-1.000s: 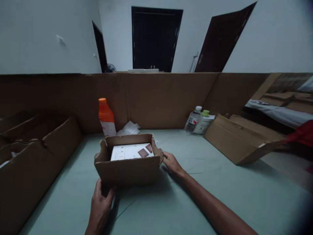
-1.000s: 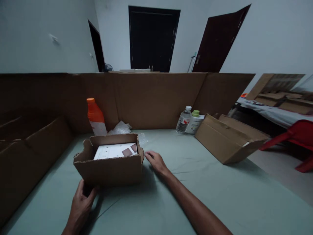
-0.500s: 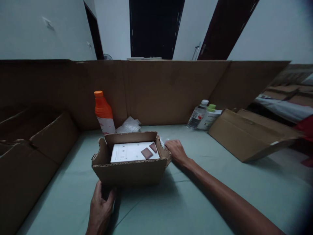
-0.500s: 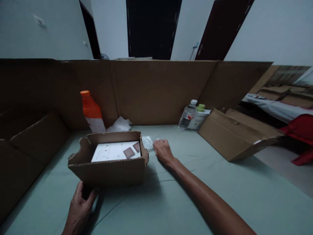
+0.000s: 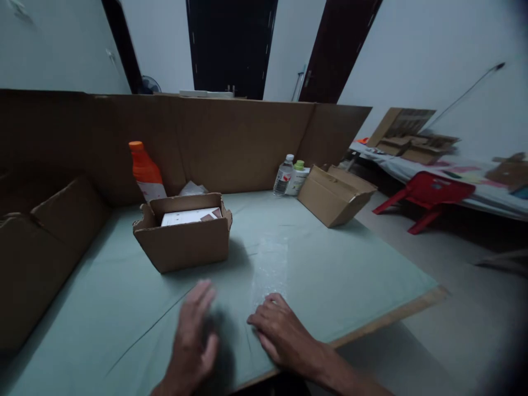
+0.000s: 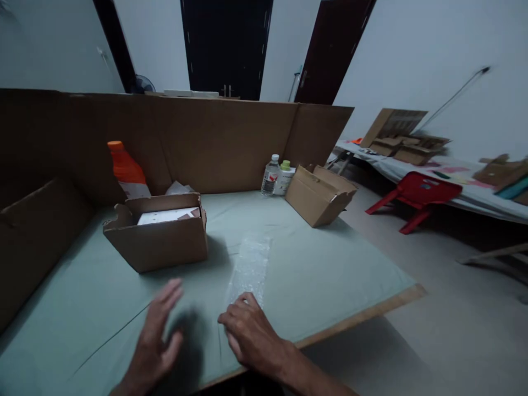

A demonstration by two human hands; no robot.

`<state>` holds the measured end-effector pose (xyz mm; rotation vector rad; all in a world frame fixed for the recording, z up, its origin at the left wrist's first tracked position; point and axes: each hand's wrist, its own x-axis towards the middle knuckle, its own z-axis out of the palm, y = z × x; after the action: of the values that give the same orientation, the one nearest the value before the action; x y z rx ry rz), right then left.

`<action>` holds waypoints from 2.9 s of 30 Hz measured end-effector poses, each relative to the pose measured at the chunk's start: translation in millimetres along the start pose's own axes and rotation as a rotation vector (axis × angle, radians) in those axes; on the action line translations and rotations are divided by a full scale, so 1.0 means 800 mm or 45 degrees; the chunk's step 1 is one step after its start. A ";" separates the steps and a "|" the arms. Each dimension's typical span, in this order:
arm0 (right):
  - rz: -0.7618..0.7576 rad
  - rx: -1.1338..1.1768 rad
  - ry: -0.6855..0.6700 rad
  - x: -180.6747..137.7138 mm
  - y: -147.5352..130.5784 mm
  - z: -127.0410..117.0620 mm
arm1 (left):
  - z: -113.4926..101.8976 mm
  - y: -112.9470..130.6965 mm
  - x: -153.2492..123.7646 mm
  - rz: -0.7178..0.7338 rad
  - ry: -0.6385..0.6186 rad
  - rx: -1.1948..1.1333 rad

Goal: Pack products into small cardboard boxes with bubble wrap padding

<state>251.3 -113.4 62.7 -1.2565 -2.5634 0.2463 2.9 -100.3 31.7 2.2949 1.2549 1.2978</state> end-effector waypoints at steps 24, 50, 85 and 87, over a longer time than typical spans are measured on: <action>-0.052 0.003 0.571 -0.060 -0.062 0.025 | 0.060 0.033 0.004 -0.879 -0.248 -0.243; 0.152 0.242 0.219 -0.037 -0.028 0.040 | 0.034 0.049 -0.054 -0.053 -0.266 -0.015; 0.261 0.443 0.249 -0.003 0.019 0.047 | 0.065 0.016 -0.014 -0.505 -0.258 -0.027; 0.254 0.590 0.276 -0.010 0.017 0.047 | 0.061 0.017 -0.020 -0.592 -0.316 -0.214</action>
<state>254.1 -113.0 21.6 -1.2704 -2.0411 0.6629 45.3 -110.9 1.4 1.8308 1.4162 0.8899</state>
